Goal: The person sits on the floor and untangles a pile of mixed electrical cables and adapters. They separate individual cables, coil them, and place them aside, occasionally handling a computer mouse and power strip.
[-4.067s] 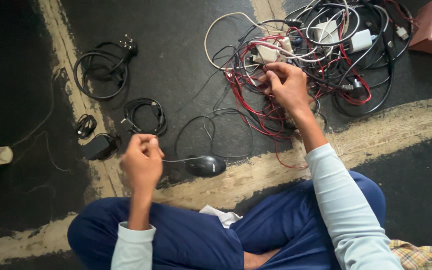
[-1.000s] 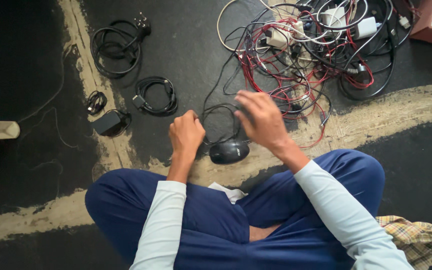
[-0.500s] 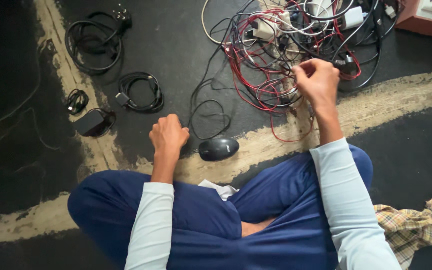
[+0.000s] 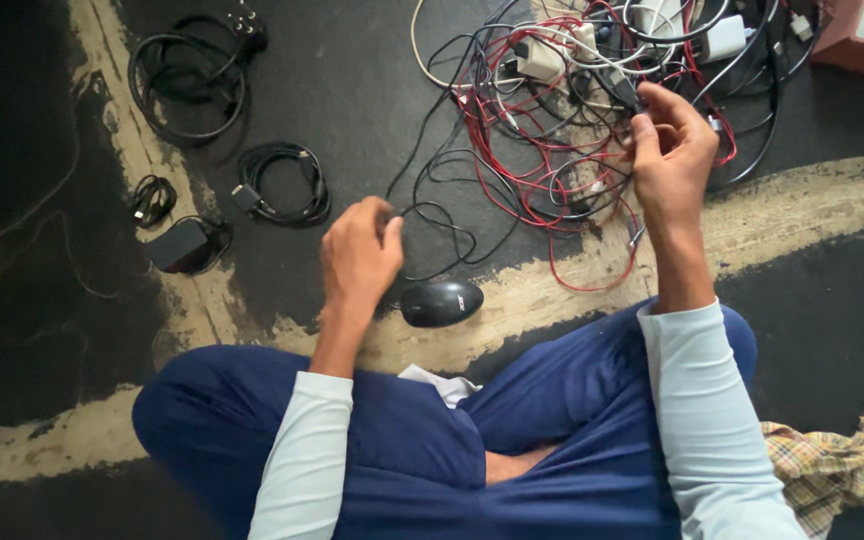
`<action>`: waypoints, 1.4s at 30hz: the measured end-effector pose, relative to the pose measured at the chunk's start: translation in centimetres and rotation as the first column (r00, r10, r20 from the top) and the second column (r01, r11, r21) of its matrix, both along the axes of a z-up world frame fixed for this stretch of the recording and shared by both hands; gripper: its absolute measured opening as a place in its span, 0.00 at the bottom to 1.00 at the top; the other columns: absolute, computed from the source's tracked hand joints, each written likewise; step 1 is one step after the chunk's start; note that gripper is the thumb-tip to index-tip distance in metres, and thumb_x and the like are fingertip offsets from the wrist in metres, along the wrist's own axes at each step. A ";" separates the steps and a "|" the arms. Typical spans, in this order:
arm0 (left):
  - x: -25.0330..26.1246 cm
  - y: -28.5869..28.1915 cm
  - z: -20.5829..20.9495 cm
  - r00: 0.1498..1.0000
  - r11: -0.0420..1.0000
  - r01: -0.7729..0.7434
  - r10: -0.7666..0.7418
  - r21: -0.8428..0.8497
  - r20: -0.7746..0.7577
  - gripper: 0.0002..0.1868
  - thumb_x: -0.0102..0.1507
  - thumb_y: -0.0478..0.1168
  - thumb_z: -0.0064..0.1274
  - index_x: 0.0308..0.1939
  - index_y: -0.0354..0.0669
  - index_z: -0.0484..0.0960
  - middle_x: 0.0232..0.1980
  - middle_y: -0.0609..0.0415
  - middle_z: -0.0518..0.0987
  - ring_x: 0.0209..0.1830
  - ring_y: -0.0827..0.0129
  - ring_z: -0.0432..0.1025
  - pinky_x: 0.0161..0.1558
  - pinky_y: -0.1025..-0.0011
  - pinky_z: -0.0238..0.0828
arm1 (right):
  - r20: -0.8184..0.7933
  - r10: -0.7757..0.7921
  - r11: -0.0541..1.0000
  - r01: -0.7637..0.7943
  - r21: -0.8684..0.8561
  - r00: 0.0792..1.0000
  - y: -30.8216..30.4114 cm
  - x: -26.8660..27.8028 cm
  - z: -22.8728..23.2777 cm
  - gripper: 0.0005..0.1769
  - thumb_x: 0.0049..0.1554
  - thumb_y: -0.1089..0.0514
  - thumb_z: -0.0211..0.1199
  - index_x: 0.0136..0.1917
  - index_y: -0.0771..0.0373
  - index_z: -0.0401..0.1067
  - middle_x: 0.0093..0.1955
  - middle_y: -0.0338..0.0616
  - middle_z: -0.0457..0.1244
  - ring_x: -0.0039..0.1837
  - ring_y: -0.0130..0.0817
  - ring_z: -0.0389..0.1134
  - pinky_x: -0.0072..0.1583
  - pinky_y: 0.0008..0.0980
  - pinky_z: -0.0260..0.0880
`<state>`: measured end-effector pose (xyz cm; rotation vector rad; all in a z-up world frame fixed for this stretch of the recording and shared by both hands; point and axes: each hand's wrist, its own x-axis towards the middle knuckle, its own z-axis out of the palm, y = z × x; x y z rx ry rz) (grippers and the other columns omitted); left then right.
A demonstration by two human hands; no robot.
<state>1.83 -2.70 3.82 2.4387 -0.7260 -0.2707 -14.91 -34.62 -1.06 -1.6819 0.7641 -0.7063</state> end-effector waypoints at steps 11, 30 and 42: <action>4.1 -18.0 -5.6 0.967 0.882 0.251 -0.211 -0.400 0.141 0.08 0.62 0.30 0.53 0.43 0.41 0.83 0.47 0.49 0.82 0.49 0.50 0.74 0.52 0.58 0.71 | -0.044 0.183 0.974 -0.175 0.144 0.982 2.1 6.8 -2.8 0.12 0.66 0.72 0.49 0.60 0.67 0.69 0.47 0.42 0.71 0.43 0.25 0.73 0.46 0.25 0.76; 5.1 -26.4 -11.0 0.947 0.994 0.062 -0.028 -0.095 0.320 0.11 0.54 0.33 0.54 0.41 0.39 0.81 0.50 0.50 0.75 0.51 0.54 0.71 0.48 0.56 0.71 | -0.156 0.064 0.997 -0.068 -0.021 0.986 0.7 7.1 -1.9 0.19 0.62 0.73 0.48 0.59 0.61 0.74 0.40 0.39 0.68 0.40 0.23 0.70 0.44 0.25 0.71; 6.3 -30.0 -10.1 0.998 0.976 -0.030 0.019 0.215 0.054 0.13 0.59 0.41 0.54 0.42 0.35 0.83 0.58 0.42 0.73 0.51 0.44 0.77 0.52 0.54 0.76 | -0.148 0.042 0.997 -0.051 -0.055 0.988 0.5 6.9 -1.7 0.16 0.63 0.72 0.50 0.59 0.62 0.74 0.39 0.40 0.68 0.39 0.24 0.70 0.43 0.26 0.70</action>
